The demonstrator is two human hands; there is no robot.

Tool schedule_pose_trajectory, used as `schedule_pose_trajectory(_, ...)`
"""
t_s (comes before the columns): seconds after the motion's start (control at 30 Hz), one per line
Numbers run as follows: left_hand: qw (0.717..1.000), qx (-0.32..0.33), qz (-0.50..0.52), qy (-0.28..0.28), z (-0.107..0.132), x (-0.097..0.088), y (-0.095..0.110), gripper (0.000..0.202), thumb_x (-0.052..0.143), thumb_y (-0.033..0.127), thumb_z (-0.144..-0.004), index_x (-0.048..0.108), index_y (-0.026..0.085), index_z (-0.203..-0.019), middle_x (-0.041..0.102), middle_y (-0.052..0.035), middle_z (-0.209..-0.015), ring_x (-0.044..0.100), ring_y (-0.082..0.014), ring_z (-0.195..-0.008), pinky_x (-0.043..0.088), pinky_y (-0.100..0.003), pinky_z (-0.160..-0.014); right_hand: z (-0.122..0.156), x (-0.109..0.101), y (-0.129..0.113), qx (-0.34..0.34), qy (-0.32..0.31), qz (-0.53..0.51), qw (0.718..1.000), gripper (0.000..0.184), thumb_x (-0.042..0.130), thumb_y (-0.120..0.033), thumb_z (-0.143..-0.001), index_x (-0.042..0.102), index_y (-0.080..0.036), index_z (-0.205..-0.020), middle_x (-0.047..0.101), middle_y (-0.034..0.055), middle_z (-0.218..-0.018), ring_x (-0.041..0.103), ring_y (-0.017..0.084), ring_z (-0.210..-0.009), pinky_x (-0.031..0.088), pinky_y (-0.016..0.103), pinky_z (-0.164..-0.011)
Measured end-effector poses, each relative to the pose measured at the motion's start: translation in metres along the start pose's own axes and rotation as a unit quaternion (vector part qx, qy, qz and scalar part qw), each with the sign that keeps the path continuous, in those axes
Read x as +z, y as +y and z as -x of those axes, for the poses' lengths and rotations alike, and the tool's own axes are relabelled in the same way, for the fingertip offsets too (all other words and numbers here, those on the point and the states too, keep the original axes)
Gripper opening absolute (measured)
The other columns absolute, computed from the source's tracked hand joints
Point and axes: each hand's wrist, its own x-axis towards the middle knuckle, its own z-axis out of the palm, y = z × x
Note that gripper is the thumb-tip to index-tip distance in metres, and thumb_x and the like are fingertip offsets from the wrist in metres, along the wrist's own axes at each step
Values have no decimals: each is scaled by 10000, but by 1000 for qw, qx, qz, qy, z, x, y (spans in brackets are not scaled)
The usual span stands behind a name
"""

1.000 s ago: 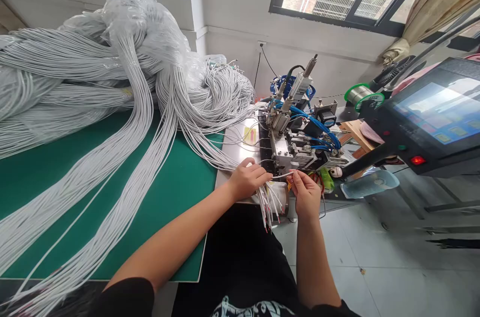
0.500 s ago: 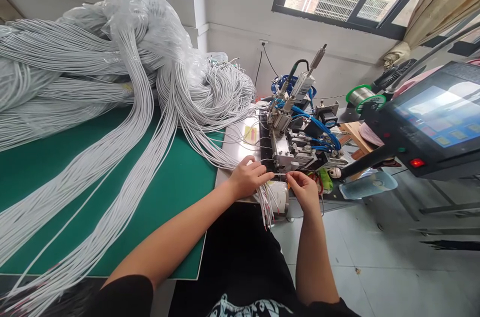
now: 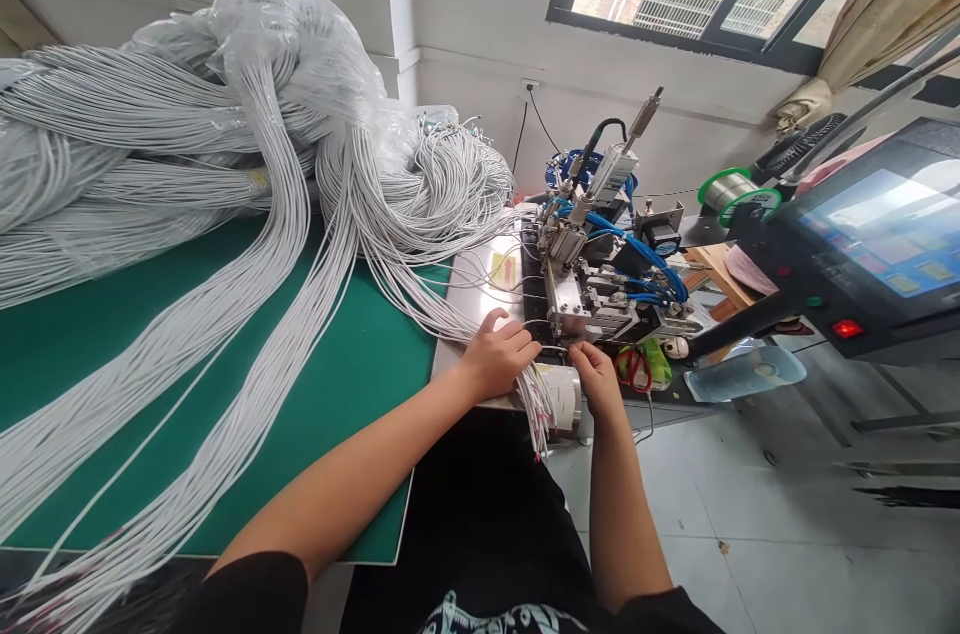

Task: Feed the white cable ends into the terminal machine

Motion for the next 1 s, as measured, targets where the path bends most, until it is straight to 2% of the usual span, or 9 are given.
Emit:
schedule_pose_trajectory(0.2, 1000, 0, 1, 24, -1, 0, 0, 229, 454, 69, -798, 624, 189, -894, 600, -19, -737, 524, -175, -783, 272, -420, -948, -1, 8, -3, 104, 8, -128, 986, 294, 625, -428, -638, 453, -199, -572, 345, -70, -490, 268, 81, -463, 214, 230, -457)
schedule_pose_trajectory(0.33, 1000, 0, 1, 24, -1, -2, 1, 232, 464, 57, -781, 622, 189, -888, 600, -17, -731, 523, -176, -780, 267, -419, -949, 1, 11, -7, 128, 15, -166, 978, 318, 648, -446, -596, 442, -206, -568, 362, -73, -474, 284, 80, -436, 232, 231, -442)
schedule_pose_trajectory(0.53, 1000, -11, 1, 12, 1, 0, 1, 217, 488, 71, -770, 627, 187, -889, 605, -30, -752, 527, -190, -811, 263, -429, -957, 8, 7, -4, 113, 20, -157, 981, 370, 714, -507, -606, 535, -183, -614, 463, -57, -503, 359, 92, -460, 281, 233, -473)
schedule_pose_trajectory(0.63, 1000, -15, 5, -4, 1, 1, 1, 203, 505, 88, -762, 629, 185, -889, 612, -39, -788, 536, -196, -834, 262, -437, -967, 14, 2, -1, 84, 45, -111, 989, 383, 697, -530, -662, 562, -174, -628, 468, -54, -512, 369, 93, -478, 283, 231, -483)
schedule_pose_trajectory(0.73, 1000, -26, 7, -10, 1, 1, 1, 232, 524, 86, -731, 630, 173, -918, 629, -61, -913, 548, -208, -908, 260, -446, -979, 22, -5, -4, 55, 78, -61, 994, 392, 666, -546, -705, 586, -165, -658, 477, -39, -534, 373, 94, -493, 289, 230, -477)
schedule_pose_trajectory(0.83, 999, -36, 9, 6, 1, 0, 0, 312, 518, 58, -709, 631, 170, -977, 625, -74, -1051, 550, -214, -996, 264, -443, -983, 30, -13, -13, 32, 92, -37, 995, 400, 649, -555, -724, 616, -157, -710, 515, -14, -566, 408, 101, -505, 311, 226, -465)
schedule_pose_trajectory(1.0, 998, -13, 14, 59, 1, -1, -2, 335, 457, 26, -790, 633, 213, -1006, 656, -22, -969, 583, -155, -893, 283, -402, -967, 47, -24, -35, 7, 65, -7, 998, 389, 611, -553, -770, 628, -165, -740, 542, 1, -581, 453, 109, -494, 352, 225, -453)
